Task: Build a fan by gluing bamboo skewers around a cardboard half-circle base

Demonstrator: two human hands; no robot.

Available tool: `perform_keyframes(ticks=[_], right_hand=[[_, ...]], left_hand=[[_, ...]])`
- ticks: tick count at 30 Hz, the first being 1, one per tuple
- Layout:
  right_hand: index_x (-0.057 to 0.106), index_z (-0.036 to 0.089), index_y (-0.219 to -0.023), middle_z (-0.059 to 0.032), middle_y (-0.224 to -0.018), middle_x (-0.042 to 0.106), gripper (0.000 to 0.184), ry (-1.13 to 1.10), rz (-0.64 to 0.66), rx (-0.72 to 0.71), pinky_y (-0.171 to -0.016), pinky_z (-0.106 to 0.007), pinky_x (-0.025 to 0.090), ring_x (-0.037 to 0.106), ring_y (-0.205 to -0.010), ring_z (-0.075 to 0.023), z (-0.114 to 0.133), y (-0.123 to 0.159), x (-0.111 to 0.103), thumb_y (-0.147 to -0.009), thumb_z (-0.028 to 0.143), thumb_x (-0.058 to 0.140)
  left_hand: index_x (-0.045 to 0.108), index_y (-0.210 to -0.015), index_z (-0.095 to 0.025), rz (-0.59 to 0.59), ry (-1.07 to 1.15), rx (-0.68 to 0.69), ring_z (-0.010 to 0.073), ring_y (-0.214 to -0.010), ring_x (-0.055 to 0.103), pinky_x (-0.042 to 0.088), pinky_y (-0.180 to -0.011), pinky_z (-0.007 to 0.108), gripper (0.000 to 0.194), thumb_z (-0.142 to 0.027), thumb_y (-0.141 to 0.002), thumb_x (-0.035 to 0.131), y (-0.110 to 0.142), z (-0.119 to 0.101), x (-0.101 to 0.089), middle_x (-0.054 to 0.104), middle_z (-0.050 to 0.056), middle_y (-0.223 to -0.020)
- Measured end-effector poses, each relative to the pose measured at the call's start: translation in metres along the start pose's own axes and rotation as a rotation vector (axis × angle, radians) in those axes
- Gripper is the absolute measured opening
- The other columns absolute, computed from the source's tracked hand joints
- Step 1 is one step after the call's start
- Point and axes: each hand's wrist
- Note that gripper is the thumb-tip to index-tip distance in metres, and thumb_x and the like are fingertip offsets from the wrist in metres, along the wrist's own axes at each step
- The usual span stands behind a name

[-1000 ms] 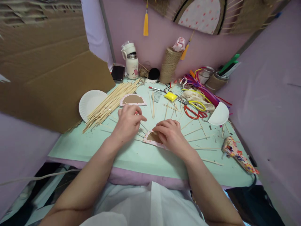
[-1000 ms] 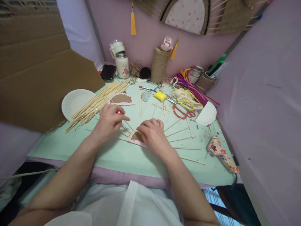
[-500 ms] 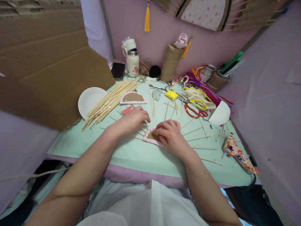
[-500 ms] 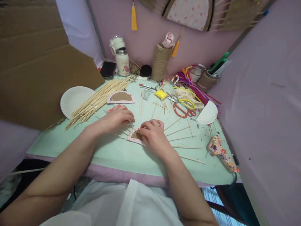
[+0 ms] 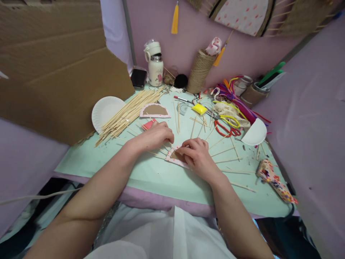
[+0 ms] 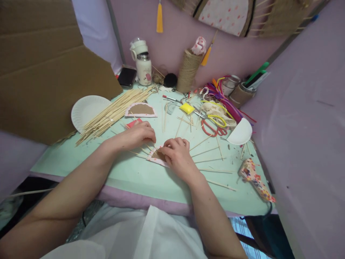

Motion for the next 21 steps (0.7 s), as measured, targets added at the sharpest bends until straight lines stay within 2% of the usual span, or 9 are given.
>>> perform_keyframes(ticks=[6,11,21], right_hand=[[0.071,0.03,-0.103,-0.0035,-0.104,0.064,0.033,-0.002,0.002,-0.012,-0.09,-0.04,0.03,0.047,-0.097,-0.0198,-0.0005,0.0,0.0023,-0.093,0.009,0.048],[0.071,0.029,-0.103,-0.0034,-0.103,0.064,0.031,-0.011,0.003,-0.012,-0.09,-0.04,0.03,0.046,-0.098,-0.0196,-0.0007,-0.0003,0.0033,-0.094,0.01,0.048],[0.072,0.029,-0.102,-0.0041,-0.104,0.063,0.03,-0.012,-0.007,-0.014,-0.089,-0.041,0.03,0.047,-0.098,-0.0202,-0.0008,-0.0001,0.0051,-0.093,0.01,0.05]], left_hand=[[0.071,-0.077,-0.02,-0.006,0.0,0.033,0.0205,-0.091,0.047,0.028,-0.085,0.036,0.028,-0.005,-0.084,0.048,0.0012,0.0022,0.0014,0.07,0.002,-0.083],[0.071,-0.077,-0.02,0.017,-0.018,0.01,0.0205,-0.092,0.047,0.026,-0.082,0.036,0.03,-0.002,-0.082,0.047,0.0021,0.001,0.0004,0.07,0.002,-0.085],[0.071,-0.077,-0.02,0.025,-0.024,0.013,0.0204,-0.092,0.046,0.024,-0.078,0.036,0.03,-0.004,-0.082,0.047,0.002,0.002,0.0014,0.071,0.002,-0.085]])
Point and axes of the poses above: each hand's wrist, its own y-axis away from the middle knuckle, its own x-axis out of the palm, z = x × y
